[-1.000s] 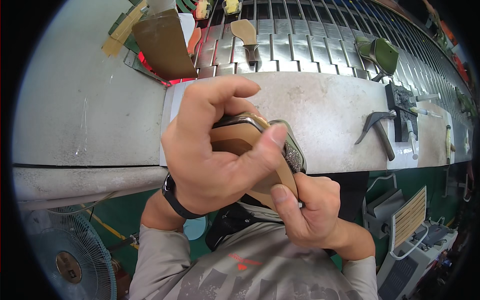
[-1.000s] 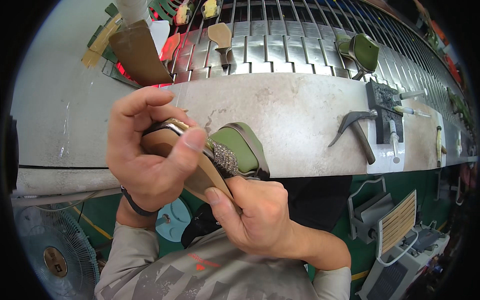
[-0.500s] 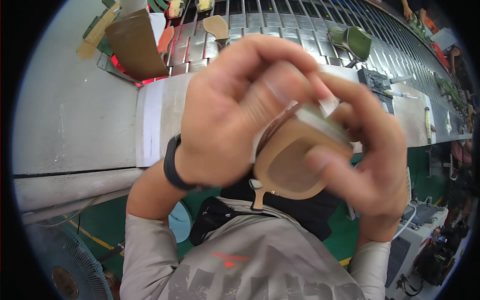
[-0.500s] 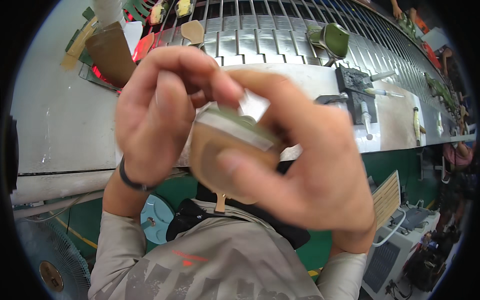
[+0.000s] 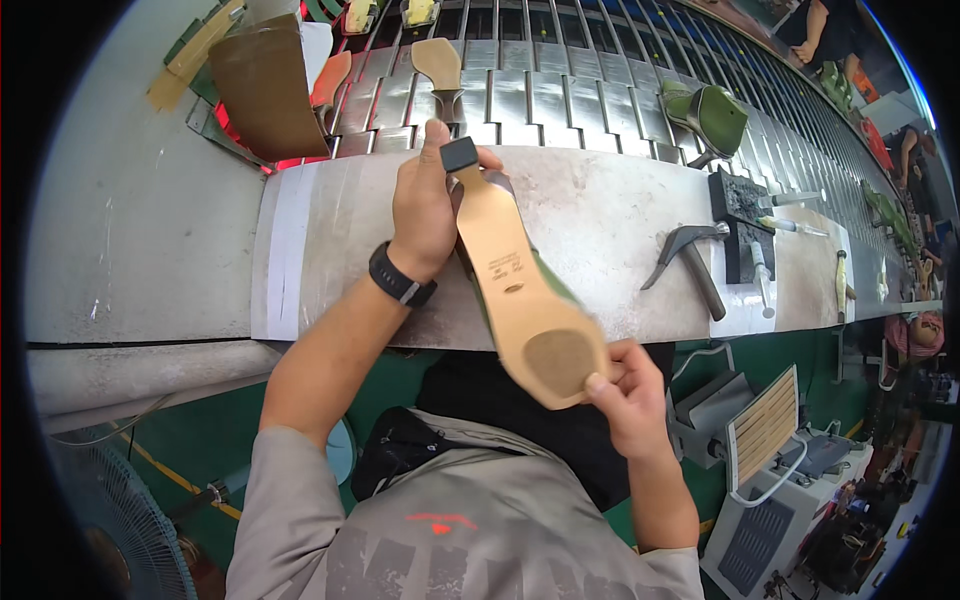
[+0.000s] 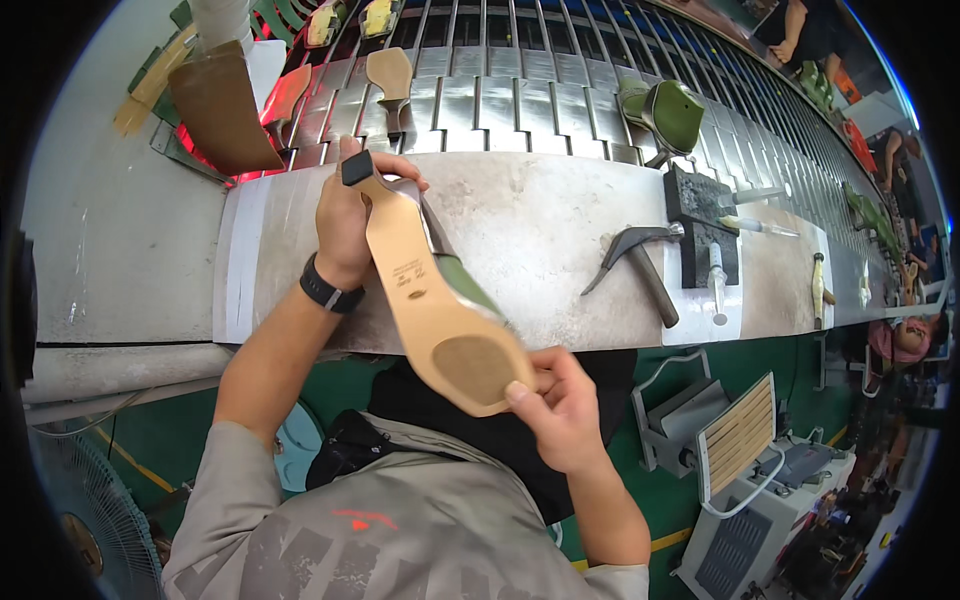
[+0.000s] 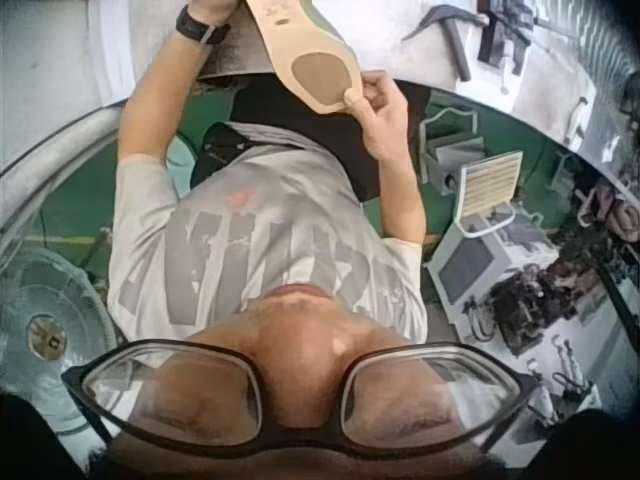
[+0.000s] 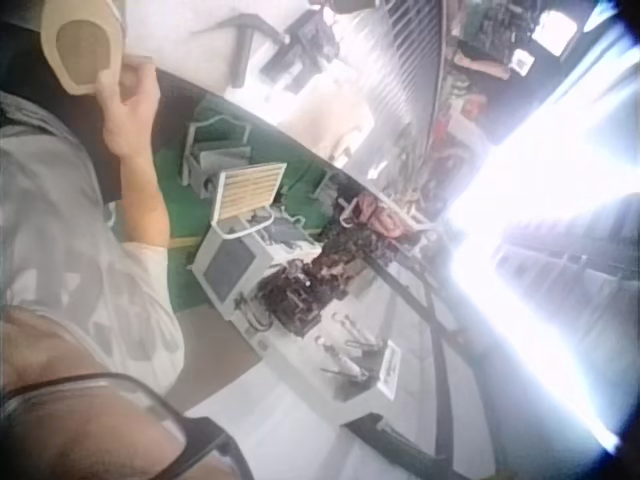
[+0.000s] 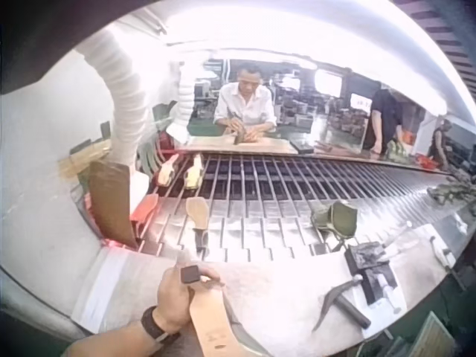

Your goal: The person assembles high-heeled shoes by picking up shoe uppers on lasts and soles from a conveyor, pressing the soles onto the shoe uppers by hand, and tapping the edges and heels with a hammer.

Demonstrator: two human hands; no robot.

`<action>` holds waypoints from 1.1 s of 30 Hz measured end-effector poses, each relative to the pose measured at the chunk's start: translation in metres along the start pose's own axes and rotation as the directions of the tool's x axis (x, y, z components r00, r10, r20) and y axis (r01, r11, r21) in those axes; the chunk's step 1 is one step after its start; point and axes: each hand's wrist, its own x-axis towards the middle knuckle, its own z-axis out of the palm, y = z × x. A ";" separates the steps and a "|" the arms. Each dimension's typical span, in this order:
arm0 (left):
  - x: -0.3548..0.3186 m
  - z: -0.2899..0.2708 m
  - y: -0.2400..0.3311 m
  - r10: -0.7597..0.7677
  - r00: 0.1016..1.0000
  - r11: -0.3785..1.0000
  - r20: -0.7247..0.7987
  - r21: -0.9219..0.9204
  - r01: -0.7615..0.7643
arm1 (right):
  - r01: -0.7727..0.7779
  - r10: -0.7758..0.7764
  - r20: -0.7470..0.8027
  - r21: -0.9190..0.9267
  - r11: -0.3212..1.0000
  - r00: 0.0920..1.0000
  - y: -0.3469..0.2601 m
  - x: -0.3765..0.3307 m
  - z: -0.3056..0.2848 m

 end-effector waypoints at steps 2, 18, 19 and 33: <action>0.003 0.000 0.007 0.141 0.975 0.985 0.169 0.075 -0.155 | 0.292 -0.244 0.170 -0.682 0.671 0.955 -0.017 0.013 0.008; -0.004 0.000 0.005 0.066 0.926 0.970 0.372 0.192 -0.146 | 0.801 -0.700 0.655 -0.563 -0.200 0.286 -0.089 0.095 0.077; -0.004 -0.001 0.006 0.094 0.914 0.955 0.394 0.224 -0.194 | 0.802 -0.713 0.648 -0.560 -0.207 0.268 -0.085 0.101 0.077; -0.005 -0.007 0.005 0.177 0.872 0.901 0.455 0.282 -0.330 | 0.798 -0.722 0.637 -0.567 -0.204 0.268 -0.071 0.112 0.081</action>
